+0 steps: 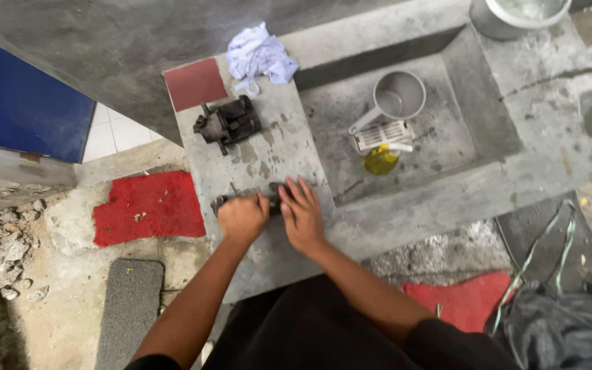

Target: The person tears a sheet of sandpaper in half and uses one piece to sand a small metal part on a concrete countertop. The person repeatedly rubs the sandpaper over the part's surfaces while holding it steady with the other hand.

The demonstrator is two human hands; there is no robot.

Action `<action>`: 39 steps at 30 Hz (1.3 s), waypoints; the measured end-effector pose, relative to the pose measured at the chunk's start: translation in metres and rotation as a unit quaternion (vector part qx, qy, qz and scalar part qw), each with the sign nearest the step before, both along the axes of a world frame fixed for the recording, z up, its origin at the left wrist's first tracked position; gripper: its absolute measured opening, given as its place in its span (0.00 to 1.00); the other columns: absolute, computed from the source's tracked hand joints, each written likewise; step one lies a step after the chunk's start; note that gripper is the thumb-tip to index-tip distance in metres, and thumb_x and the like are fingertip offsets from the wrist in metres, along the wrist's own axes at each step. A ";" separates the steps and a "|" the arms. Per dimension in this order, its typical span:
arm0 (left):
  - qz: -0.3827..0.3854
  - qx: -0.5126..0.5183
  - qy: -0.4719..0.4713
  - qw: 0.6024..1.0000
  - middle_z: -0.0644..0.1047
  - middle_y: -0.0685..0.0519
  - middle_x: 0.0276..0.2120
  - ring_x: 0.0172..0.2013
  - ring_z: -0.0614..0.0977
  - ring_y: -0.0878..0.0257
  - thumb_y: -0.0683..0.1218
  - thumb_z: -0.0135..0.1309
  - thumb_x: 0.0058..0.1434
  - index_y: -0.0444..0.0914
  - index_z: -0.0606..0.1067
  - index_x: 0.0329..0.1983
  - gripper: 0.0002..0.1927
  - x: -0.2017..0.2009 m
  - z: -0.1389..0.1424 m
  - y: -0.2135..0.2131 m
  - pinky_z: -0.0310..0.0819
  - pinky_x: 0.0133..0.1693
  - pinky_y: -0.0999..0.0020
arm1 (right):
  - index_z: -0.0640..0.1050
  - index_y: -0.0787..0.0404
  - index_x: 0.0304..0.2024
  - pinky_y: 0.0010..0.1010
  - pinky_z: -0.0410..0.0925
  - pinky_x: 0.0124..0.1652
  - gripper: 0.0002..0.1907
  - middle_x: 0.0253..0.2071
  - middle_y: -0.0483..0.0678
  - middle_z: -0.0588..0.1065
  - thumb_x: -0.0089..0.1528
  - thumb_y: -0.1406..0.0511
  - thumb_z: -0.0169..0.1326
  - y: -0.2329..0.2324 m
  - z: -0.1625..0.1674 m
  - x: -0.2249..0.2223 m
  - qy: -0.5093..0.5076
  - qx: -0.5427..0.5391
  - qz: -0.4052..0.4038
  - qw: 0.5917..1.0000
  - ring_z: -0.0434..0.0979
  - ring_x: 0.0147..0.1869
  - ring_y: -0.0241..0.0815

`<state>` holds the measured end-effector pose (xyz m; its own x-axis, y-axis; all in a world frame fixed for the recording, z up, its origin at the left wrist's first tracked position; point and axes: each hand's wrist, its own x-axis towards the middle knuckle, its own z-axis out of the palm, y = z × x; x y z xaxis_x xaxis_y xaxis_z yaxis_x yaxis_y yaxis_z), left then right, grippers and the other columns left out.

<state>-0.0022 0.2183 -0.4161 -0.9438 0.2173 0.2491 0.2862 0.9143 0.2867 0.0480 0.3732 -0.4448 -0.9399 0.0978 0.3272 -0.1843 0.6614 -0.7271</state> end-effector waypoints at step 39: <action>-0.006 0.001 -0.002 1.000 0.78 0.43 0.17 0.17 0.80 0.46 0.53 0.51 0.63 0.39 0.80 0.18 0.21 -0.007 0.006 0.004 0.75 0.24 0.51 | 0.75 0.54 0.66 0.55 0.48 0.73 0.22 0.74 0.56 0.63 0.73 0.57 0.43 -0.004 0.001 0.003 -0.024 -0.063 -0.005 0.998 0.57 0.79 0.66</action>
